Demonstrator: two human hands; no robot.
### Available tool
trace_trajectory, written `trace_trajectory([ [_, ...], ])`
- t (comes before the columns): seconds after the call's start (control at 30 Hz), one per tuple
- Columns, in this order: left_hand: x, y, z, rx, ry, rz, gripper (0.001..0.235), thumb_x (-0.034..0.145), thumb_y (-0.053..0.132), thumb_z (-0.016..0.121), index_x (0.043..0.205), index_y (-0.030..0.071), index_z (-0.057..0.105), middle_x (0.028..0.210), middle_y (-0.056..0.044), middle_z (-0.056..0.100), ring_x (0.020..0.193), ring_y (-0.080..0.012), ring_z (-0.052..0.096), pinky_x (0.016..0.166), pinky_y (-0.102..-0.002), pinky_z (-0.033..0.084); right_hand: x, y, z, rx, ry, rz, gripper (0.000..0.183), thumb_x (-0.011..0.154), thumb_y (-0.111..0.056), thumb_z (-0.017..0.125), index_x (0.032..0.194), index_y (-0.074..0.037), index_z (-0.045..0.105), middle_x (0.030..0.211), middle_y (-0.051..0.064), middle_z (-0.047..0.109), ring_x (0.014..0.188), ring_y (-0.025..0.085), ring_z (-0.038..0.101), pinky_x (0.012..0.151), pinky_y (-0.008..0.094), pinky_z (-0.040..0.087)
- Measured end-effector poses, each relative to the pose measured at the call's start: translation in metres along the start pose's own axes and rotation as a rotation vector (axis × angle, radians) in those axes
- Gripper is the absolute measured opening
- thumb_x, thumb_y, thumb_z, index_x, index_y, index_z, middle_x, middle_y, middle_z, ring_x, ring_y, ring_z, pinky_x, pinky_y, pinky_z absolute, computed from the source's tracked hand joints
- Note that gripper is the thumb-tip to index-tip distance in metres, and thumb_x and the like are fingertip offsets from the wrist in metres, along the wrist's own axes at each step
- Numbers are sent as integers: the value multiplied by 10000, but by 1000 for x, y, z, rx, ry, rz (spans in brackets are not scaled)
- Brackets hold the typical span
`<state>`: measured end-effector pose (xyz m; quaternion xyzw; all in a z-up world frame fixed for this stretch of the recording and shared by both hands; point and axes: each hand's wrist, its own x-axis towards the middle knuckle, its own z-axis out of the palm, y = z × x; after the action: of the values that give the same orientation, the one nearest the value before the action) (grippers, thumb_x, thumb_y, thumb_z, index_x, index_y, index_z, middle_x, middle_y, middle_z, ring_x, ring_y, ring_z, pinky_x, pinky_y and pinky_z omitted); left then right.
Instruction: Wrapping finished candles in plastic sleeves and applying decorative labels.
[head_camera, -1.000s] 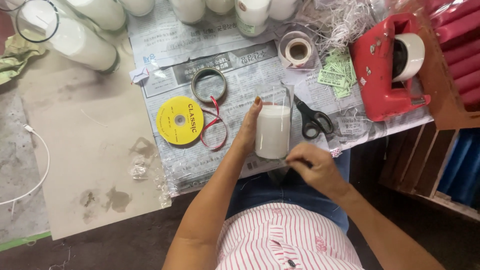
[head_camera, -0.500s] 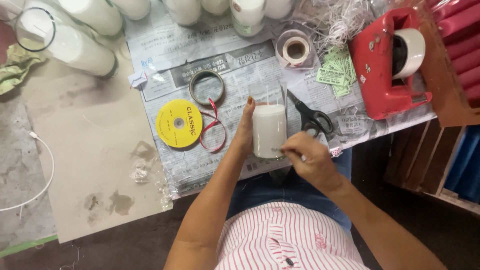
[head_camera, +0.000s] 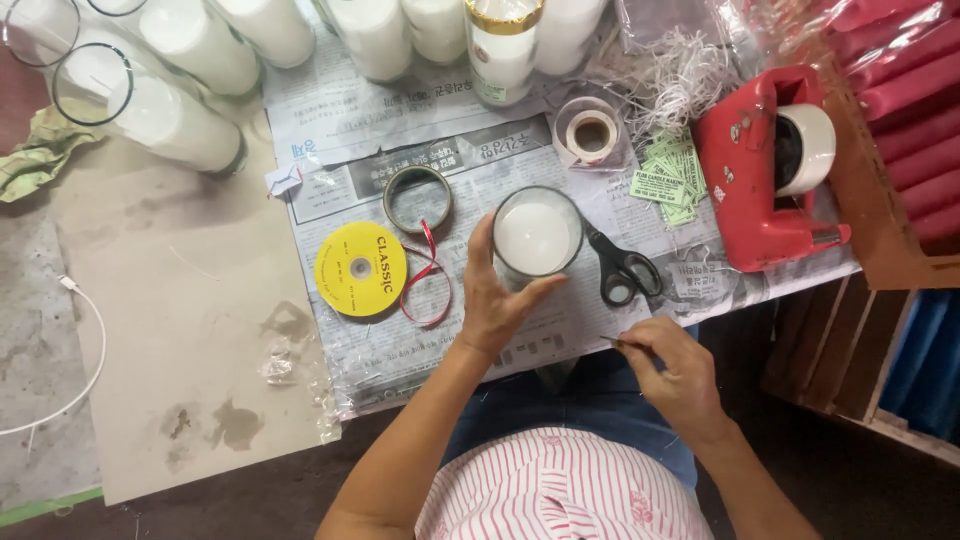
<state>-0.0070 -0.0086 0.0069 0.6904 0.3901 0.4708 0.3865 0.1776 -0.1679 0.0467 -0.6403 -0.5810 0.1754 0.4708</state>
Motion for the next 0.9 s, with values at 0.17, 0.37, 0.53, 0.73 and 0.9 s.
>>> trace_trajectory([
  [0.17,-27,-8,4,205,-69,-18,857,937,286,734,1570,-48,263,1552,-298,402,1442,-420,398,1213,-501,344,0,25,-10,-81,68,43,152,842,41,808,913,-87,768,828,66,732,766,230,708,695,321,562],
  [0.37,-34,-16,-9,350,-106,46,765,866,45,758,1511,-106,375,1489,-339,471,1385,-460,459,1178,-505,381,19,69,-42,-236,140,288,101,930,0,787,1023,-14,749,877,175,716,727,278,691,638,362,548],
  [0.53,-22,2,-14,192,-128,-88,1037,811,282,843,1591,-27,233,1545,-281,435,1430,-427,427,1211,-488,348,37,88,-38,-169,142,318,104,934,-10,782,1033,3,751,864,181,712,723,253,686,613,344,545],
  [0.73,-11,9,-2,89,-4,-97,1232,676,495,909,1596,44,225,1529,-220,438,1412,-403,454,1203,-480,367,33,89,-26,-109,128,368,133,908,-62,797,1024,-17,751,832,170,716,725,228,690,612,334,538],
  [0.9,1,-8,3,39,71,-29,1244,619,515,947,1579,58,301,1334,-147,519,1267,-317,548,1124,-421,423,31,97,-31,-164,114,433,145,903,-110,809,1030,-55,764,827,147,728,734,216,698,637,335,550],
])
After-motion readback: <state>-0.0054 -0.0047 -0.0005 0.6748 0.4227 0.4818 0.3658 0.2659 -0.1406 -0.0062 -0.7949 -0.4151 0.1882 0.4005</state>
